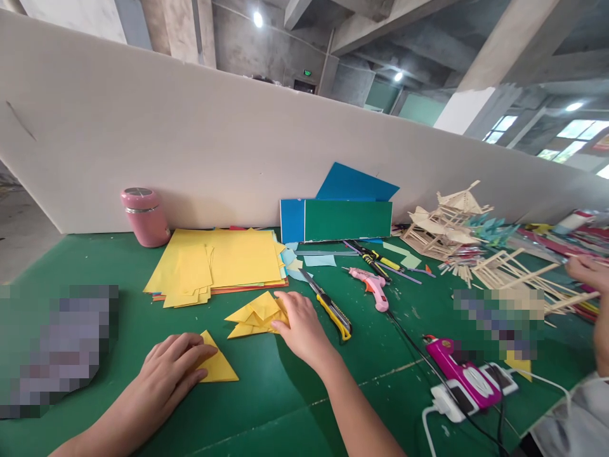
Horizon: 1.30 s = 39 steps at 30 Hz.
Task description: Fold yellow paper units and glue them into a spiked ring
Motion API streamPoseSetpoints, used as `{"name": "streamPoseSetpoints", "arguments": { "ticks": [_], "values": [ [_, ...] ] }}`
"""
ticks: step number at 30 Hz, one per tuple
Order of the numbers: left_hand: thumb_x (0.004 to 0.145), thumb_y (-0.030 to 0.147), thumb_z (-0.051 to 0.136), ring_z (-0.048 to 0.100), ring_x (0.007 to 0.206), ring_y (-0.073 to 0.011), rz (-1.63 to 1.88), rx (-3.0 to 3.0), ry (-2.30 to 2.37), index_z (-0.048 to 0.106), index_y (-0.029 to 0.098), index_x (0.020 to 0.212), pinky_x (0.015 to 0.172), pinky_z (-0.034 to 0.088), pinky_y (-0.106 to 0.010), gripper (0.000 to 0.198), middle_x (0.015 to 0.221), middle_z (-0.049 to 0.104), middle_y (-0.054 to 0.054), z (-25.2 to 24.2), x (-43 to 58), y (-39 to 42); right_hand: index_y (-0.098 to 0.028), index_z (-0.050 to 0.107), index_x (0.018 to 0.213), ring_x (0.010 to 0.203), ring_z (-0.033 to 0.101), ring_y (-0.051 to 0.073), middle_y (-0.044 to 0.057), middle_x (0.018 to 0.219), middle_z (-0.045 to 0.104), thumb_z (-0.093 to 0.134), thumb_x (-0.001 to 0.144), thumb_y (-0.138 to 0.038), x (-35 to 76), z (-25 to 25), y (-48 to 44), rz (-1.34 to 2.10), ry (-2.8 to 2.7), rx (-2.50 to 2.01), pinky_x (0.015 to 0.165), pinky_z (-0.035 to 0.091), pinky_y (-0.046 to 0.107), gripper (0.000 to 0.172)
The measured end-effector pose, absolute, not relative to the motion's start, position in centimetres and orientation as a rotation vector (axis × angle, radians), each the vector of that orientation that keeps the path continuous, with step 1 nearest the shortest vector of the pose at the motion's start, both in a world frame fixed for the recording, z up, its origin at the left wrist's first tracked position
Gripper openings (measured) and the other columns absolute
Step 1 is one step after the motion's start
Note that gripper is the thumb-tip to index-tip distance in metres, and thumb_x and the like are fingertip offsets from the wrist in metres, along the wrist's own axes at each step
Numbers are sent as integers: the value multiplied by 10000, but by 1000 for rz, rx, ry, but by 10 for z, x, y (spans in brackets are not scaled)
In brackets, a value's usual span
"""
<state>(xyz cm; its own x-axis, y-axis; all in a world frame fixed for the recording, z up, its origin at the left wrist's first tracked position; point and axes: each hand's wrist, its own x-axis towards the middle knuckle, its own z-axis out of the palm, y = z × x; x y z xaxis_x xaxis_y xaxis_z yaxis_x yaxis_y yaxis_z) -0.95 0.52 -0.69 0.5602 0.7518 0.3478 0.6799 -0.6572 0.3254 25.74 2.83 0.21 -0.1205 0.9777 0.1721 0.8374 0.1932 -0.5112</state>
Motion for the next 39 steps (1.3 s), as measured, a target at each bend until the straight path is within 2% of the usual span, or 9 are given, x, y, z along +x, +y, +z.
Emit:
{"name": "streamPoseSetpoints", "arguments": {
  "ticks": [3,5,10,13,19,25,30,34,39],
  "values": [
    [961,322,360,576,888,-208,696,2625,1232,598,282,1036,782,481,-357,253,979,604,-32,-11,-10,6,-287,416,1337,1200,504,273,82,1266,556,630,779,-228,257,6,29,478,-2015,-1745,916,468,402,600],
    [960,325,364,574,888,-209,698,2623,1237,600,281,1036,784,480,-357,251,979,604,-32,-12,-10,6,-256,422,1337,1180,523,284,107,1244,569,670,742,-243,256,11,31,571,-2000,-1794,886,479,392,644],
    [957,324,371,576,895,-211,697,2624,1239,601,287,1044,784,481,-360,248,988,611,-34,-11,-10,6,-247,561,1081,1078,564,275,79,1145,611,745,648,-246,256,24,39,773,-2013,-1797,813,477,360,471],
    [958,328,360,586,865,-212,712,2634,1218,599,283,1031,754,487,-358,254,965,621,-33,-7,-9,6,-238,540,944,1051,550,252,40,1090,595,777,599,-233,253,30,38,831,-2027,-1785,806,460,332,419],
    [959,309,364,592,872,-211,816,2676,1185,570,274,1006,750,478,-351,214,960,629,-21,-4,-7,5,-246,434,1033,884,601,194,17,1036,571,643,731,-167,244,34,37,963,-1935,-1681,708,461,289,375],
    [956,298,362,575,913,-231,881,2737,1258,551,272,1079,767,460,-374,227,1024,620,-37,-13,-7,5,-246,448,1190,1086,568,221,62,1160,579,624,751,-114,247,26,73,516,-2052,-1505,878,456,351,491],
    [956,309,362,561,920,-233,847,2705,1276,555,270,1042,778,451,-380,214,1016,611,-38,-19,-7,3,-234,489,1250,1283,364,320,120,1350,445,632,715,-68,245,20,89,332,-2071,-1515,1040,295,507,578],
    [961,333,360,552,889,-221,806,2628,1249,545,258,950,782,445,-378,199,946,600,-25,-20,-9,4,-238,441,1312,1247,396,317,111,1317,492,588,740,-55,240,16,84,213,-2134,-1482,1012,317,518,619],
    [962,362,362,550,912,-229,827,2631,1256,532,274,1064,791,445,-382,217,984,601,-32,-24,-10,6,-241,400,1328,1083,504,289,92,1122,582,498,739,-12,236,12,77,103,-2113,-1389,923,394,476,639]
  ]
}}
